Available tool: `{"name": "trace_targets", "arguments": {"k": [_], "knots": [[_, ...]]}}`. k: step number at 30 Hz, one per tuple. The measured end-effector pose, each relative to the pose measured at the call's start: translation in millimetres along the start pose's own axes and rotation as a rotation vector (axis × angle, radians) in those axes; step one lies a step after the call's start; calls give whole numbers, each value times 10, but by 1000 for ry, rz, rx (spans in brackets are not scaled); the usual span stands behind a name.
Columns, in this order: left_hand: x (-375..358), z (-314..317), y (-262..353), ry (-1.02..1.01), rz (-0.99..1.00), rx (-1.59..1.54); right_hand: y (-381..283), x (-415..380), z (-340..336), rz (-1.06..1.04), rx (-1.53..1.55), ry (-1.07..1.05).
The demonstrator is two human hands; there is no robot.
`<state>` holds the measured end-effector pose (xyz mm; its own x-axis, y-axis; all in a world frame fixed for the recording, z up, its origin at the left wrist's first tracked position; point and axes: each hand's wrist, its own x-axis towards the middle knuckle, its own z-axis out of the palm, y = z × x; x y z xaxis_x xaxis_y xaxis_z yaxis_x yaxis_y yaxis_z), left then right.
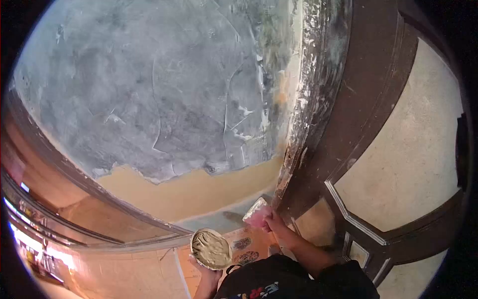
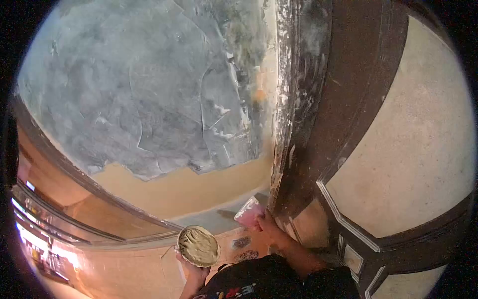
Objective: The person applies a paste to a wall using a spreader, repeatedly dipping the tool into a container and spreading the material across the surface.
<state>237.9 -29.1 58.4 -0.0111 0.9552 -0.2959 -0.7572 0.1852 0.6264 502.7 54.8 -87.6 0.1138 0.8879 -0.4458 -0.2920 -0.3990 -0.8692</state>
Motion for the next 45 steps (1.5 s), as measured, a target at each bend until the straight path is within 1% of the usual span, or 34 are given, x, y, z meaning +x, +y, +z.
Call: {"name": "trace_targets", "arguments": {"k": [1,3,4,6,7,9,10,12,13,15,17,19,20,21,22,23,25,26,28,29,31,32,34,35,37,38,40,41,43,45], "knots": [[1,15,13,-6,-4,-8,-25,24,-14,2,-7,-9],[-8,38,33,7,-2,-9,-147,108,-7,-124,-67,-30],[-23,45,44,17,-9,-5,-189,104,19,-125,-72,-38],[-71,93,85,19,-9,10,-241,81,64,-331,-333,4],[-83,68,93,22,-1,5,-228,96,94,-333,-338,-4],[-128,-6,101,13,-13,1,-204,86,162,-638,-933,64],[-144,-46,107,17,-7,-7,-329,5,256,-642,-939,57],[-180,-126,128,-20,-20,-61,-646,-109,469,-663,-1163,-5],[-197,-144,148,-17,-15,-71,-776,-77,550,-667,-1171,-12],[-232,-175,200,-5,-8,-89,-1068,8,717,-1062,-1356,78],[-260,-244,229,-10,14,-101,-1520,0,930,-1281,-1497,185],[-284,-301,275,-14,37,-114,-2086,-349,1149,-1364,-1372,234],[-300,-310,311,-41,35,-136,-2313,-553,1218,-1369,-1379,222],[-316,-316,346,-68,36,-159,-2521,-753,1263,-1395,-1338,266],[-337,-323,380,-60,41,-171,-2633,-908,1294,-1419,-1294,308],[-355,-323,420,-71,31,-201,-2656,-1031,1310,-1424,-1301,292],[-355,-352,476,-76,26,-241,-2568,-1224,1337,-1127,-795,290],[-336,-381,492,-97,30,-276,-2438,-1235,1359,-1128,-803,277],[-330,-396,578,-117,14,-351,-2085,-1210,1388,-982,-527,21],[-334,-381,629,-108,18,-359,-1925,-1238,1423,-976,-532,7],[-347,-365,741,-181,-4,-387,-1626,-1325,1517,-663,-403,-285],[-363,-348,803,-174,0,-387,-1525,-1375,1559,-658,-402,-292],[-380,-303,904,-208,26,-186,-1404,-1465,1643,-744,-650,-325],[-367,-304,923,-206,23,-185,-1397,-1513,1694,-741,-649,-324],[-346,-303,936,-236,58,-213,-1441,-1646,1806,-1058,-879,-358],[-346,-274,952,-206,71,-180,-1453,-1689,1858,-1051,-881,-353],[-338,-256,982,-213,73,-135,-1457,-1746,1952,-1152,-1005,-383],[-342,-264,988,-223,82,-89,-1436,-1761,1982,-1144,-1006,-379],[-343,-347,965,-211,30,-108,-1400,-1784,2026,-1203,-1055,-315],[-327,-423,962,-223,-12,-50,-1375,-1793,2028,-1215,-1099,-285]]}}
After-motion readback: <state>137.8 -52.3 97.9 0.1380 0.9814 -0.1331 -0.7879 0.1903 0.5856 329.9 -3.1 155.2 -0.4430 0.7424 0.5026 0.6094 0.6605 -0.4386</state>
